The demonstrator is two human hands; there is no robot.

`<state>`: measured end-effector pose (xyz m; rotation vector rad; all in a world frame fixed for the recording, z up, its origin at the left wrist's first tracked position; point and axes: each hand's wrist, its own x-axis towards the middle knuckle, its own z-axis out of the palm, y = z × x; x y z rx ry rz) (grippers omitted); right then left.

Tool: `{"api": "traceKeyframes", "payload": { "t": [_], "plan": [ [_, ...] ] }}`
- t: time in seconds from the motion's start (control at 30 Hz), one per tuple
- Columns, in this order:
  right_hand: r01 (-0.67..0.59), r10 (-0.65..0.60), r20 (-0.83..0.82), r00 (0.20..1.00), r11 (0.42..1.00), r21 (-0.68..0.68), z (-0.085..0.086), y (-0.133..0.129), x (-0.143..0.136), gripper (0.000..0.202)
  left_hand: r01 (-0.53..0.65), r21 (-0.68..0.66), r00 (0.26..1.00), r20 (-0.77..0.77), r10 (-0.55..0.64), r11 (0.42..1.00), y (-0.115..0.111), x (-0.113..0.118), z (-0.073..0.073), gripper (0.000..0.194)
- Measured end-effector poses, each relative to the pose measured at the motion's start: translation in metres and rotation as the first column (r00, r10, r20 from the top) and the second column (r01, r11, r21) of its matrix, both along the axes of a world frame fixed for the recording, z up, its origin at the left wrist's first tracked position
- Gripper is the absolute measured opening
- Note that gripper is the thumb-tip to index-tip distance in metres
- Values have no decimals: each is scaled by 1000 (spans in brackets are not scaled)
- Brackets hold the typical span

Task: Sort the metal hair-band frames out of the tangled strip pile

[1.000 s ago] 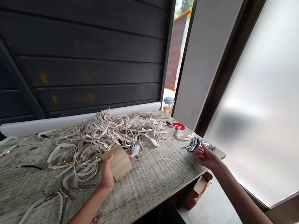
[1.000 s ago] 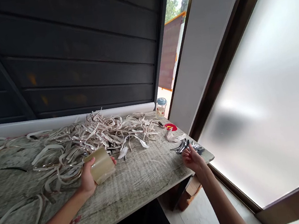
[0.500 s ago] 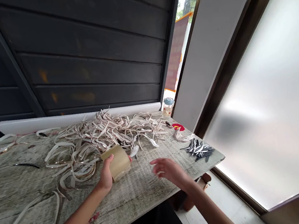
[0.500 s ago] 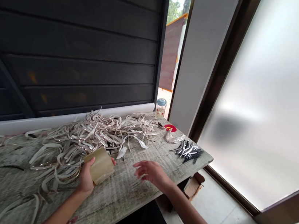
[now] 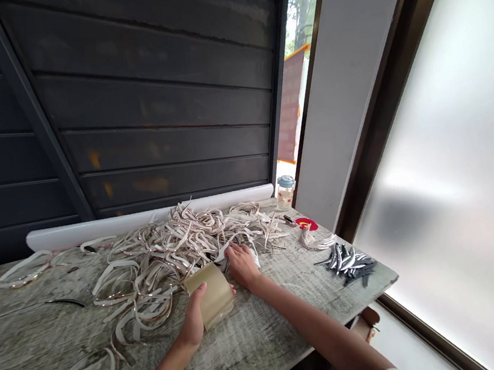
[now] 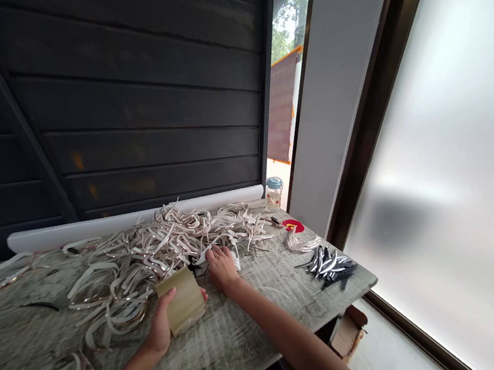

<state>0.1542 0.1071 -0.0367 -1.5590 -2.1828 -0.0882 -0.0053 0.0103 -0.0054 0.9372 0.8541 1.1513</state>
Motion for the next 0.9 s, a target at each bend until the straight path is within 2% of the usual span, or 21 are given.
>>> {"api": "traceKeyframes", "payload": {
  "t": [0.1,0.23,0.47,0.57,0.7,0.9],
  "plan": [
    [69,-69,-3,998,997,19,0,18,0,28,102,-35,995,19,-101,994,0,0,0,62],
    [191,-191,-35,981,982,4,-3,29,4,33,107,-30,994,17,-107,994,-1,-1,-1,63],
    [160,-160,7,987,987,-20,-3,24,9,29,107,-11,994,-3,-107,994,-2,-2,-4,63],
    [167,-167,15,986,986,-18,0,17,8,28,122,-12,993,3,-122,992,-1,-3,-5,62],
    [236,-236,1,972,971,-31,5,3,11,26,122,3,992,7,-122,992,0,-4,-5,57],
    [357,-359,0,934,931,-79,12,-43,25,19,74,7,997,15,-74,997,-1,-1,-6,54]
  ]
}}
